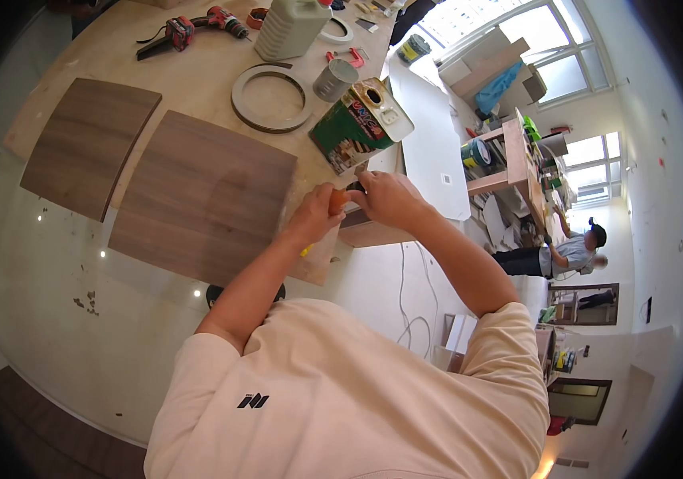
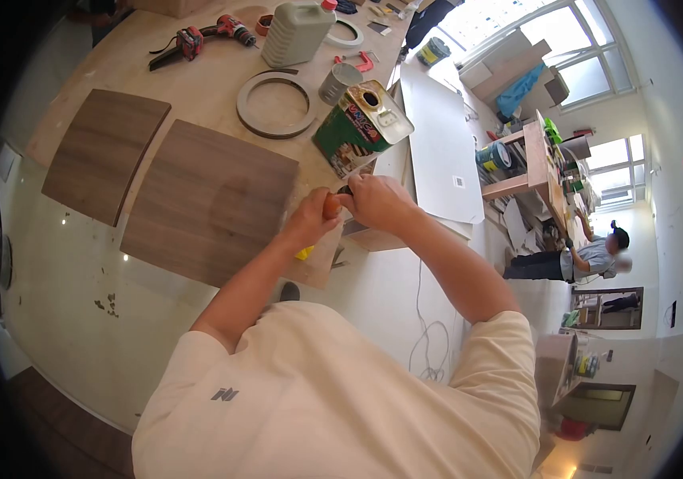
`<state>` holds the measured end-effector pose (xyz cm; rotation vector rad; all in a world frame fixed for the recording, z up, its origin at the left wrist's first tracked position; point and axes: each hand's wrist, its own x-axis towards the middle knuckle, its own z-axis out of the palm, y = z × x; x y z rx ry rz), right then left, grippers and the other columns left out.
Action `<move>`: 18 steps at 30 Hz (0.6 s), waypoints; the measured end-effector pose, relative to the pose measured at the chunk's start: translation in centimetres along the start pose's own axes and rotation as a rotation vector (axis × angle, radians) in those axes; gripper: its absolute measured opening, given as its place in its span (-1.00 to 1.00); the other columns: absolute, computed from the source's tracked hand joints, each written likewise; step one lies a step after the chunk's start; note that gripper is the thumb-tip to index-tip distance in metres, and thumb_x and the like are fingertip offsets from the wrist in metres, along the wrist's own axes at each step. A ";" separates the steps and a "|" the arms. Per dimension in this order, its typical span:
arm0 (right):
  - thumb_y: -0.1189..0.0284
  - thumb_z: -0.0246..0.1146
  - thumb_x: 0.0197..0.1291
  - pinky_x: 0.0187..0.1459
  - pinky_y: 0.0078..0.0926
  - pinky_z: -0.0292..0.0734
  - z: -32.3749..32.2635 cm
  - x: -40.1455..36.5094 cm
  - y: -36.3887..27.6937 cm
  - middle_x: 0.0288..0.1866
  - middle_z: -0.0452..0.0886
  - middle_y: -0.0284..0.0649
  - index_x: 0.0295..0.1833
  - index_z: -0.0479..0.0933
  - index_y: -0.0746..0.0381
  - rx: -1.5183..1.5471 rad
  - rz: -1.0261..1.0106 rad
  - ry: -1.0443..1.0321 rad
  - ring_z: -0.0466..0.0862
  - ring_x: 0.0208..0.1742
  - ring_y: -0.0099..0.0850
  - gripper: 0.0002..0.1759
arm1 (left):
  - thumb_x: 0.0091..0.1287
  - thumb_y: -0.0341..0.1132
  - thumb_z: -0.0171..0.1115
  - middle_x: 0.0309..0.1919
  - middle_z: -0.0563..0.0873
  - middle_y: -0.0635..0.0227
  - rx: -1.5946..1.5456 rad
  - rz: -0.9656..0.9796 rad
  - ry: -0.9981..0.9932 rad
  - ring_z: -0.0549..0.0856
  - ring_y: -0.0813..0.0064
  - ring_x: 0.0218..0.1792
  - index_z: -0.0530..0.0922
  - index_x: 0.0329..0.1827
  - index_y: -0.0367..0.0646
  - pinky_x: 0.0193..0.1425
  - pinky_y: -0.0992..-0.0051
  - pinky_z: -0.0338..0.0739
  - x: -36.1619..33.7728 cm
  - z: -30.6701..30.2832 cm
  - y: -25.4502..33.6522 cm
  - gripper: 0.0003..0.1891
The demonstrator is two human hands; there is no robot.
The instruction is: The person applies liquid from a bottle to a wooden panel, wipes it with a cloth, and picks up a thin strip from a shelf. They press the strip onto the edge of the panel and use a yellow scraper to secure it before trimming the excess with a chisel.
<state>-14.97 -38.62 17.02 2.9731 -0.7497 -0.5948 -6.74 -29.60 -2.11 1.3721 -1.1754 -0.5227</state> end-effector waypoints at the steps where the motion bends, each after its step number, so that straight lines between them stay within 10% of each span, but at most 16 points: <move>1: 0.23 0.28 0.26 -0.10 -0.14 0.53 -0.6 -0.2 -0.3 -0.18 0.65 -0.03 0.08 0.47 0.26 -0.004 0.022 -0.030 0.66 -0.11 -0.03 -0.60 | 0.04 -0.44 0.48 -0.15 0.57 -0.05 -0.035 -0.023 -0.036 0.59 -0.12 -0.11 0.32 0.01 -0.23 -0.08 0.08 0.50 0.1 -0.1 -0.2 -0.46; 6: 0.30 0.26 0.27 -0.09 -0.14 0.53 -0.7 -1.1 0.7 -0.21 0.64 -0.03 0.05 0.47 0.25 0.169 -0.262 0.097 0.64 -0.09 -0.02 -0.66 | 0.04 -0.44 0.48 -0.15 0.57 -0.05 0.036 0.036 0.029 0.59 -0.13 -0.14 0.32 0.03 -0.23 -0.10 0.08 0.51 0.0 -0.3 0.5 -0.44; 18: 0.22 0.17 0.33 -0.14 -0.08 0.51 0.8 -0.4 -0.5 -0.30 0.64 0.03 -0.17 0.47 0.31 0.094 -0.004 0.106 0.64 -0.19 0.03 -0.68 | 0.03 -0.45 0.49 -0.13 0.57 -0.05 0.005 0.023 0.020 0.58 -0.12 -0.09 0.34 0.00 -0.25 -0.05 0.10 0.50 0.1 -0.1 0.5 -0.47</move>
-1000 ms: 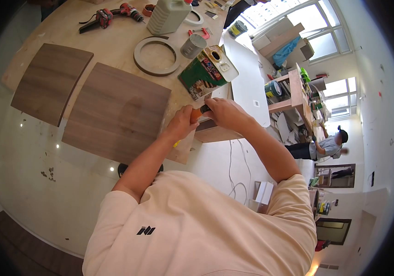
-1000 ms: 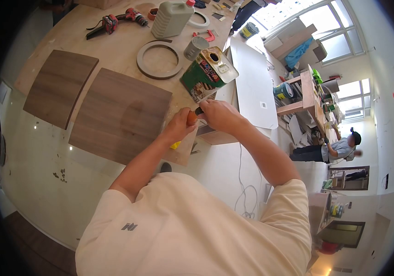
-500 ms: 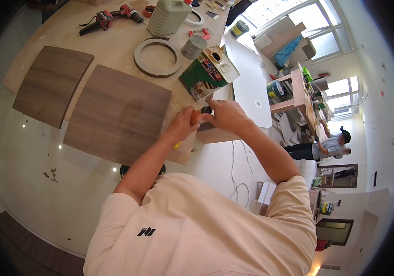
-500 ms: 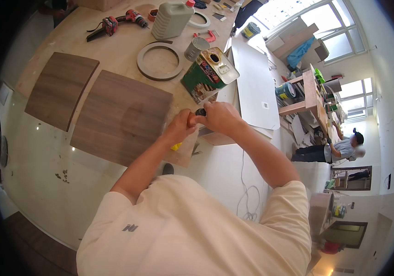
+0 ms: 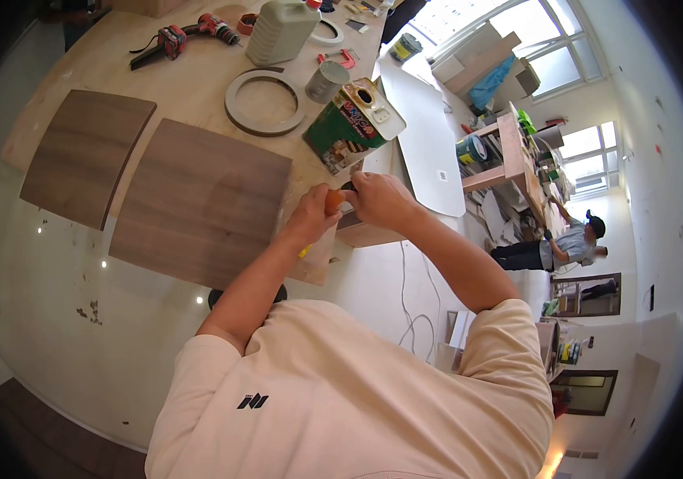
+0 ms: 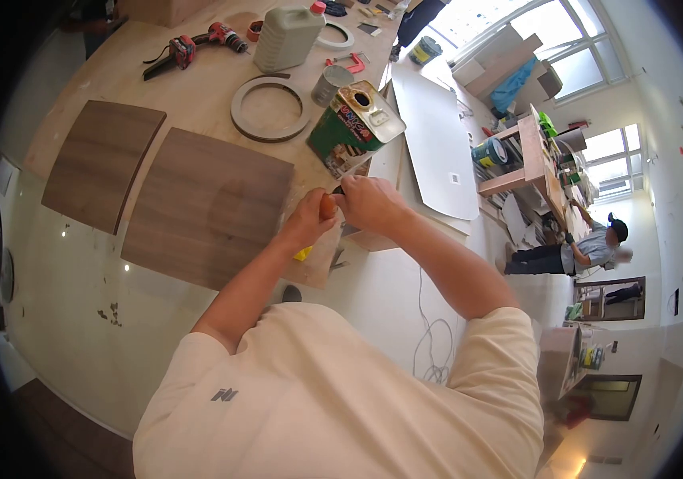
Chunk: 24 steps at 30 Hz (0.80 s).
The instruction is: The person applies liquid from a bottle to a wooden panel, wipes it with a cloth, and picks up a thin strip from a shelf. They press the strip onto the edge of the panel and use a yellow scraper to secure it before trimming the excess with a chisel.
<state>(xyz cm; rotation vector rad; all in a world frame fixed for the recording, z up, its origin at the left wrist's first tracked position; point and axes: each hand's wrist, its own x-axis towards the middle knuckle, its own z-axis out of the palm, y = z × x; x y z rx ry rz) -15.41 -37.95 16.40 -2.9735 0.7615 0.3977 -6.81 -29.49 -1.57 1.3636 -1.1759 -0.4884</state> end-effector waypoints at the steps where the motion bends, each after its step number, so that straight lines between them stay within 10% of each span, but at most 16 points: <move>1: 0.21 0.16 0.34 -0.13 -0.08 0.51 0.1 0.0 -0.2 -0.29 0.64 0.03 -0.17 0.48 0.31 -0.005 0.039 -0.002 0.65 -0.19 0.03 -0.67 | 0.03 -0.45 0.48 -0.13 0.57 -0.05 0.002 -0.003 -0.010 0.58 -0.12 -0.09 0.35 -0.01 -0.25 -0.05 0.10 0.51 0.1 0.1 -0.2 -0.48; 12: 0.22 0.24 0.31 -0.03 -0.13 0.52 0.1 -0.4 2.4 -0.07 0.60 0.00 0.08 0.43 0.31 0.053 -0.329 0.038 0.62 -0.03 -0.01 -0.59 | 0.05 -0.43 0.47 -0.15 0.58 -0.02 -0.001 -0.029 -0.052 0.58 -0.11 -0.09 0.35 -0.08 -0.20 -0.06 0.09 0.50 0.2 -0.5 0.0 -0.54; 21: 0.25 0.29 0.23 -0.12 -0.11 0.50 2.0 -0.5 0.6 -0.17 0.61 0.02 -0.04 0.45 0.30 0.163 0.147 0.079 0.62 -0.10 0.02 -0.63 | 0.04 -0.46 0.45 -0.18 0.58 0.02 -0.104 -0.071 -0.025 0.58 -0.10 -0.12 0.36 -0.12 -0.19 -0.08 0.12 0.50 0.2 0.3 -0.1 -0.57; 24: 0.20 0.29 0.20 -0.10 -0.09 0.51 1.0 -0.5 1.6 -0.18 0.60 0.03 -0.11 0.43 0.32 0.137 -0.081 0.136 0.63 -0.12 0.03 -0.60 | 0.04 -0.47 0.44 -0.20 0.58 0.01 -0.075 -0.055 -0.042 0.58 -0.10 -0.13 0.36 -0.13 -0.19 -0.10 0.12 0.50 0.4 0.0 0.0 -0.58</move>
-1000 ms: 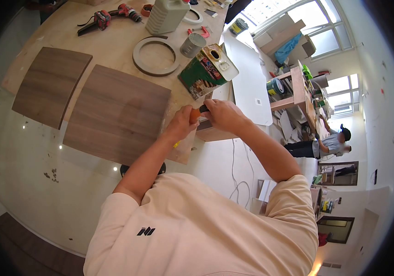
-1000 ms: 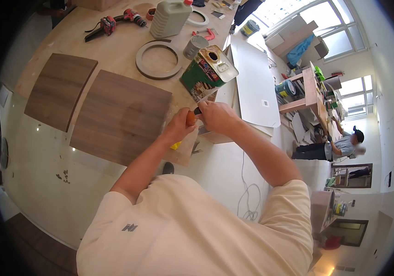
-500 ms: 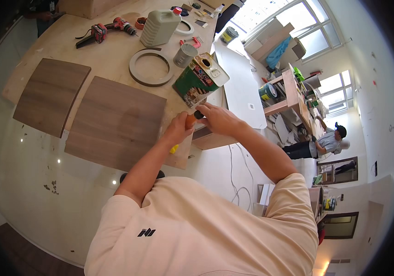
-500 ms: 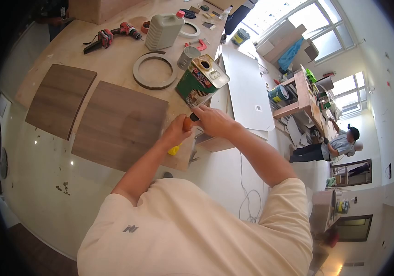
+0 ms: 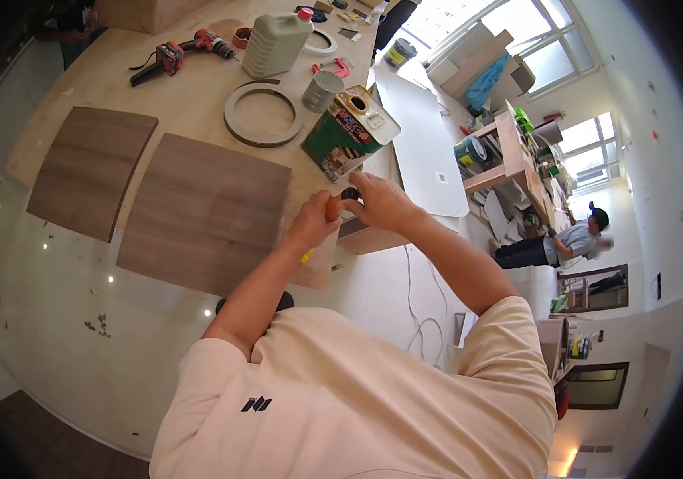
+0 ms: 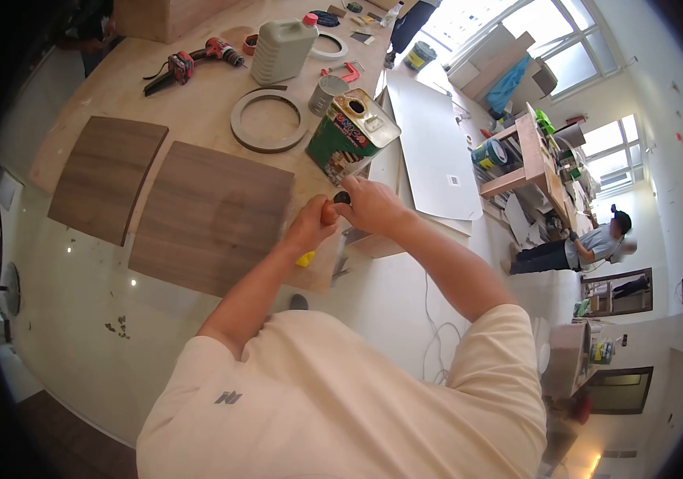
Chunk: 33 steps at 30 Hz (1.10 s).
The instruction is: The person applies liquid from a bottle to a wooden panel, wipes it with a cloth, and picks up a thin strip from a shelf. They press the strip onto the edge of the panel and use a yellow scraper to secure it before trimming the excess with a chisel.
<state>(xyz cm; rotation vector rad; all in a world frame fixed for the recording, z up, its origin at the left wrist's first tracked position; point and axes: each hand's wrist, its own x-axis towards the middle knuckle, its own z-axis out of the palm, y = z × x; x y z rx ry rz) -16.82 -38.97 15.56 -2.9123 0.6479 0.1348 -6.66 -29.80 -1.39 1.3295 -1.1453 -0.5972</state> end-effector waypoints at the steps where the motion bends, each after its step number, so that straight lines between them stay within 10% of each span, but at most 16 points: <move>1: 0.20 0.29 0.20 -0.09 -0.09 0.51 -0.5 0.2 0.2 -0.18 0.60 0.03 -0.10 0.43 0.32 0.004 -0.072 -0.030 0.63 -0.12 0.03 -0.61 | 0.04 -0.47 0.44 -0.21 0.58 0.00 0.004 -0.012 -0.007 0.58 -0.10 -0.14 0.36 -0.14 -0.19 -0.11 0.11 0.50 0.0 0.0 0.0 -0.58; 3: 0.21 0.28 0.21 -0.08 -0.08 0.51 -1.1 0.5 0.4 -0.19 0.60 0.02 -0.10 0.43 0.32 0.019 -0.213 -0.089 0.63 -0.12 0.04 -0.61 | 0.04 -0.46 0.44 -0.22 0.58 0.00 0.021 -0.010 -0.001 0.58 -0.11 -0.15 0.36 -0.15 -0.19 -0.11 0.11 0.49 0.0 0.0 0.0 -0.59; 12: 0.35 0.24 0.26 -0.10 -0.07 0.49 1.3 0.4 -1.9 -0.14 0.60 0.09 -0.06 0.46 0.35 0.077 0.291 -0.005 0.60 -0.09 0.07 -0.71 | 0.06 -0.44 0.44 -0.24 0.58 0.02 0.005 0.042 0.070 0.58 -0.10 -0.17 0.36 -0.13 -0.20 -0.13 0.11 0.49 -0.2 0.6 -0.5 -0.59; 18: 0.24 0.18 0.31 -0.05 -0.08 0.51 -1.9 0.0 -0.6 -0.05 0.57 0.04 0.00 0.39 0.29 0.009 -0.082 -0.228 0.61 -0.06 0.05 -0.66 | 0.06 -0.45 0.44 -0.23 0.57 0.03 0.012 -0.055 0.002 0.58 -0.09 -0.16 0.38 -0.13 -0.20 -0.14 0.12 0.49 -0.2 0.2 0.1 -0.60; 30: 0.24 0.18 0.25 -0.09 -0.07 0.52 2.7 -0.6 -2.4 -0.21 0.58 0.11 -0.16 0.45 0.35 0.236 0.339 0.173 0.61 -0.11 0.09 -0.66 | 0.03 -0.37 0.48 -0.21 0.58 0.03 0.017 -0.074 0.036 0.62 -0.04 -0.13 0.41 -0.10 -0.22 -0.10 0.21 0.54 0.1 0.9 -0.5 -0.55; 33: 0.16 0.17 0.27 -0.11 -0.10 0.54 1.2 -0.9 -1.4 -0.21 0.60 0.01 -0.18 0.48 0.32 0.084 0.152 0.064 0.64 -0.14 0.01 -0.63 | 0.00 -0.33 0.50 -0.26 0.60 0.08 0.072 -0.021 0.008 0.64 0.05 -0.19 0.44 -0.13 -0.19 -0.14 0.25 0.54 0.3 0.1 0.8 -0.56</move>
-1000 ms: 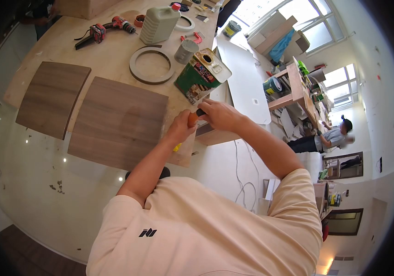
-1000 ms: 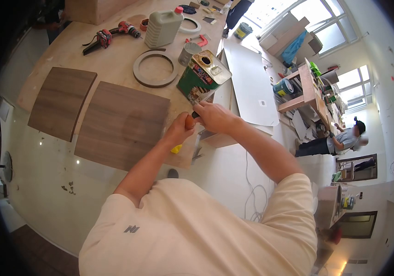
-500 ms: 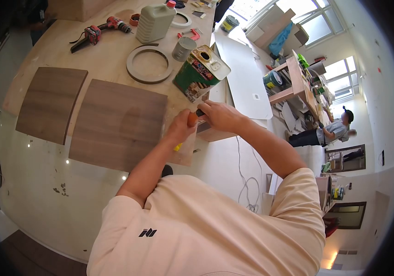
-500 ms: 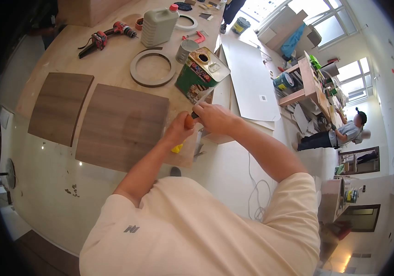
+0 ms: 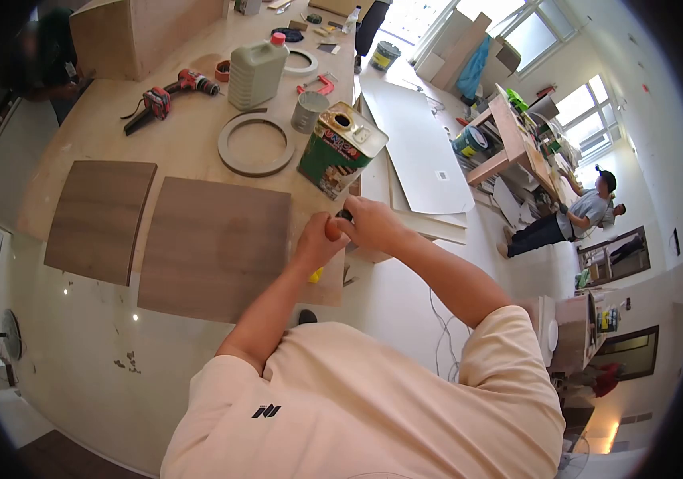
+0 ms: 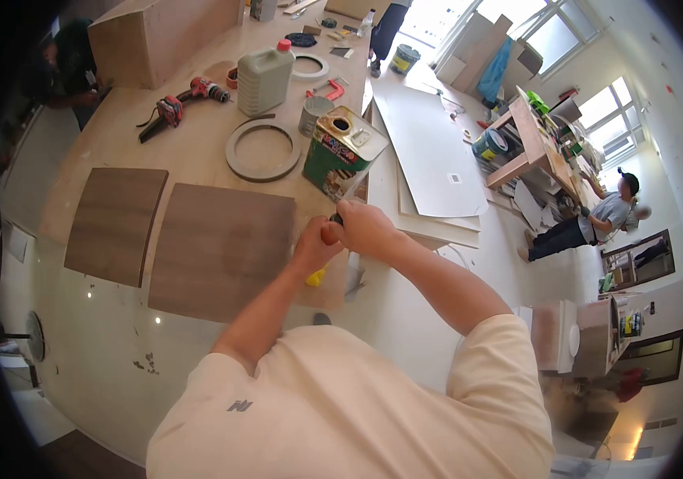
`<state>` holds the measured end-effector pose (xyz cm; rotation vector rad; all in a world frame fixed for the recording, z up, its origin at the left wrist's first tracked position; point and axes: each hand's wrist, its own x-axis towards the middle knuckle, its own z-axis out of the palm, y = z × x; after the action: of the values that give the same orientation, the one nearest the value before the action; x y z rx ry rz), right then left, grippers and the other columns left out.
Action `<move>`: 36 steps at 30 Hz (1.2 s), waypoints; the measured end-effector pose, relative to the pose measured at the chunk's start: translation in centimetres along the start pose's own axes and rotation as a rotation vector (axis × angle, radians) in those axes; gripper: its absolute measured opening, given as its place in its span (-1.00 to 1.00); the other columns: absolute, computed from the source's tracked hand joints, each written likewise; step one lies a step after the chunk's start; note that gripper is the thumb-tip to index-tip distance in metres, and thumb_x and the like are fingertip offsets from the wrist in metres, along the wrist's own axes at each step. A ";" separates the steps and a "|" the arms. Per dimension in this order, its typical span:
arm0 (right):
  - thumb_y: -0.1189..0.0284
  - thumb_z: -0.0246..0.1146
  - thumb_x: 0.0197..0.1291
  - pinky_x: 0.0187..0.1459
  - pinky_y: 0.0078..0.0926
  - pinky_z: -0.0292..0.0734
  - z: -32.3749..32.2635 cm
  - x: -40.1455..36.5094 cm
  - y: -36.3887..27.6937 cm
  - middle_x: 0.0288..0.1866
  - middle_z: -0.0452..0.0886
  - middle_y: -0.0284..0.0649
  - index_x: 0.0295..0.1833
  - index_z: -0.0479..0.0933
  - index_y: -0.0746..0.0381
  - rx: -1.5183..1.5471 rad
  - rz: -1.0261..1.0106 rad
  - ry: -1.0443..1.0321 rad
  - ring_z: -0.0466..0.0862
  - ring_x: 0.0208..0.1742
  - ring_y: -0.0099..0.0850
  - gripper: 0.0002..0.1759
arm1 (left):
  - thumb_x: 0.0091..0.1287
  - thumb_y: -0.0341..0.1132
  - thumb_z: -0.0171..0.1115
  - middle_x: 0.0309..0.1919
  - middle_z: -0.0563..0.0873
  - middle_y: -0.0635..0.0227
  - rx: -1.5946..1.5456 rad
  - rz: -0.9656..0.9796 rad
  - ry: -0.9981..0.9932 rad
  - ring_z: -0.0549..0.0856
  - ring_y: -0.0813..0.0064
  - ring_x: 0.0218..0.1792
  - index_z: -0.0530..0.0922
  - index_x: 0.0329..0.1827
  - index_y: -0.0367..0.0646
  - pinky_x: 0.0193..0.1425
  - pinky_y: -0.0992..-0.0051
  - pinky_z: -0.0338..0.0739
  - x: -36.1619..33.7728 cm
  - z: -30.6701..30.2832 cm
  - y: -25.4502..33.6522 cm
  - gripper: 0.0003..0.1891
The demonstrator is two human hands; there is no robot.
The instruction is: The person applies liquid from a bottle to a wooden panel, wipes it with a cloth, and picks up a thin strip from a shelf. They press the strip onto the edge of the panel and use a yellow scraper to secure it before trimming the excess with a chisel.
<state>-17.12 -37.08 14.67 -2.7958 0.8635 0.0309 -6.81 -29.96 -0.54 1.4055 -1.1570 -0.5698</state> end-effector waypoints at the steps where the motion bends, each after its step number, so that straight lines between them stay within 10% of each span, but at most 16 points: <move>1: 0.12 0.16 0.28 -0.12 -0.13 0.55 -0.7 -0.1 0.2 -0.21 0.60 -0.03 -0.19 0.50 0.30 -0.070 -0.069 -0.033 0.65 -0.15 -0.03 -0.61 | 0.01 -0.33 0.49 -0.29 0.62 0.11 0.011 -0.011 -0.017 0.65 0.09 -0.22 0.46 -0.15 -0.18 -0.16 0.28 0.55 0.1 -0.2 0.5 -0.59; 9: -0.13 0.14 0.25 -0.20 -0.26 0.57 -1.2 2.2 2.6 -0.27 0.63 -0.21 -0.27 0.56 0.19 -0.368 -0.411 -0.088 0.69 -0.19 -0.23 -0.45 | -0.01 -0.39 0.41 -0.46 0.57 0.13 0.013 0.053 -0.066 0.59 0.03 -0.40 0.42 -0.38 -0.20 -0.31 0.21 0.50 0.9 0.5 -0.3 -0.72; 30: 0.00 0.24 0.15 -0.43 -0.20 0.52 3.7 0.7 2.2 -0.50 0.58 -0.27 -0.47 0.46 0.15 -0.099 -0.027 0.343 0.66 -0.44 -0.17 -0.57 | -0.02 -0.45 0.45 -0.35 0.62 0.15 -0.071 -0.119 0.024 0.64 0.11 -0.25 0.51 -0.30 -0.20 -0.16 0.27 0.52 0.7 1.8 1.0 -0.73; 36: 0.06 0.30 0.18 -0.27 -0.30 0.55 3.9 -1.1 1.3 -0.29 0.57 -0.13 -0.28 0.49 0.21 0.122 0.125 0.341 0.64 -0.29 -0.19 -0.60 | 0.02 -0.41 0.46 -0.33 0.60 0.15 -0.073 -0.132 -0.063 0.63 0.18 -0.27 0.46 -0.24 -0.21 -0.17 0.31 0.52 0.5 1.1 0.9 -0.67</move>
<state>-18.58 -36.71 10.67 -2.6685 1.0738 -0.4751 -7.86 -30.81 0.19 1.4164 -1.0875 -0.7474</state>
